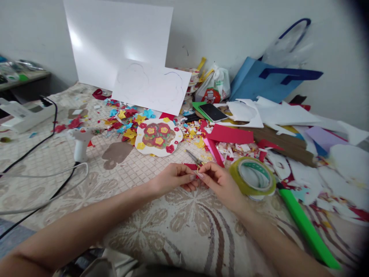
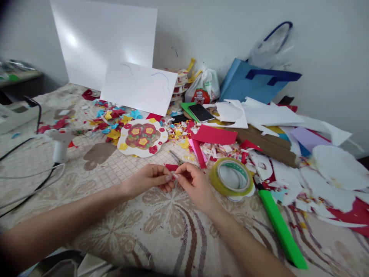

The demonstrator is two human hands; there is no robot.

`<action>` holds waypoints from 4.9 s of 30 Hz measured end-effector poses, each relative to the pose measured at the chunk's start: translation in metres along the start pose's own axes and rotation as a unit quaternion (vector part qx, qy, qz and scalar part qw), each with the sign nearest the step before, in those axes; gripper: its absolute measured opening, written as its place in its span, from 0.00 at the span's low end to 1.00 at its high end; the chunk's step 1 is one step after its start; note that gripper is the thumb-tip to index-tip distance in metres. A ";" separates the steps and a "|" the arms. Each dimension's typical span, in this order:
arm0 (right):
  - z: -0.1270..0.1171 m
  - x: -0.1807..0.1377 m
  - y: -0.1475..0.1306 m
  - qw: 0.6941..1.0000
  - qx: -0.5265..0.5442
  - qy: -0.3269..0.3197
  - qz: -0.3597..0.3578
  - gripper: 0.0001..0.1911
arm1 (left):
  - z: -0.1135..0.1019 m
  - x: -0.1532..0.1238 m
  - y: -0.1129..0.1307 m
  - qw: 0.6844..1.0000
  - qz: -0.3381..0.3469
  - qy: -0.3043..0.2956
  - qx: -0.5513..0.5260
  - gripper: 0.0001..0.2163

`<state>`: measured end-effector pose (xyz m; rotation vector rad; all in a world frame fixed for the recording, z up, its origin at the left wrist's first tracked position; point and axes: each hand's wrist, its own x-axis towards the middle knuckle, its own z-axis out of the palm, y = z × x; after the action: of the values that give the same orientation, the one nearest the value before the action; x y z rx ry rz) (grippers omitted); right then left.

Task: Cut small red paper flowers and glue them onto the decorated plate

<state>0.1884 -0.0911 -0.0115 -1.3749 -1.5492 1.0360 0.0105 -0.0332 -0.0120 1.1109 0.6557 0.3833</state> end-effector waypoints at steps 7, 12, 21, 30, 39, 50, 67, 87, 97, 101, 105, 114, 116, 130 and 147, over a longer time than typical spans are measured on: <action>0.002 -0.002 0.000 0.998 -0.051 0.002 -0.023 0.02 | 0.001 0.000 0.000 1.000 -0.001 -0.004 0.020 0.12; 0.003 -0.001 0.001 0.998 -0.061 0.000 -0.026 0.02 | 0.001 0.000 0.000 0.999 0.009 -0.011 0.031 0.13; 0.006 -0.001 -0.001 1.000 -0.014 0.001 -0.007 0.05 | 0.002 0.001 -0.001 0.999 0.012 0.023 0.046 0.11; 0.000 0.001 -0.002 0.999 0.026 -0.037 0.029 0.08 | -0.001 0.000 0.001 0.999 0.028 0.027 0.024 0.11; 0.001 -0.001 -0.002 0.997 0.023 -0.072 0.008 0.09 | 0.001 -0.001 0.000 0.998 0.028 0.008 0.047 0.11; 0.003 0.000 -0.002 0.994 0.064 -0.073 0.042 0.10 | 0.001 -0.001 0.005 0.999 0.024 -0.003 0.037 0.15; 0.002 -0.002 -0.010 0.985 -0.092 -0.005 -0.148 0.03 | -0.001 0.000 0.002 0.999 0.019 -0.020 0.033 0.16; 0.003 -0.002 0.007 0.931 -0.204 0.046 -0.301 0.06 | -0.001 -0.003 0.006 0.974 -0.117 -0.059 -0.187 0.08; 0.001 -0.004 0.010 0.913 -0.241 0.072 -0.321 0.09 | -0.003 -0.001 0.006 0.963 -0.143 -0.041 -0.226 0.05; 0.001 -0.004 0.009 0.903 -0.255 0.072 -0.337 0.10 | -0.004 -0.002 0.006 0.960 -0.172 -0.048 -0.213 0.06; 0.000 -0.005 0.008 0.894 -0.276 0.075 -0.346 0.11 | -0.004 -0.003 0.007 0.958 -0.188 -0.081 -0.200 0.07; 0.004 -0.002 0.007 0.934 -0.198 0.077 -0.288 0.07 | 0.001 -0.003 0.004 0.989 -0.061 -0.040 -0.130 0.08; 0.006 -0.001 0.006 0.950 -0.176 0.074 -0.249 0.05 | 0.002 -0.003 0.003 0.997 -0.003 -0.024 -0.067 0.10; 0.008 -0.003 0.000 0.989 -0.102 0.046 -0.095 0.06 | 0.003 -0.003 0.002 0.998 -0.017 -0.018 -0.060 0.14; 0.011 -0.003 -0.001 0.986 -0.114 0.052 -0.109 0.05 | 0.003 -0.003 0.003 0.998 -0.016 -0.014 -0.058 0.12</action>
<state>0.1774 -0.0949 -0.0142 -1.3512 -1.7347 0.6601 0.0103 -0.0364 -0.0073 0.9928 0.6180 0.3716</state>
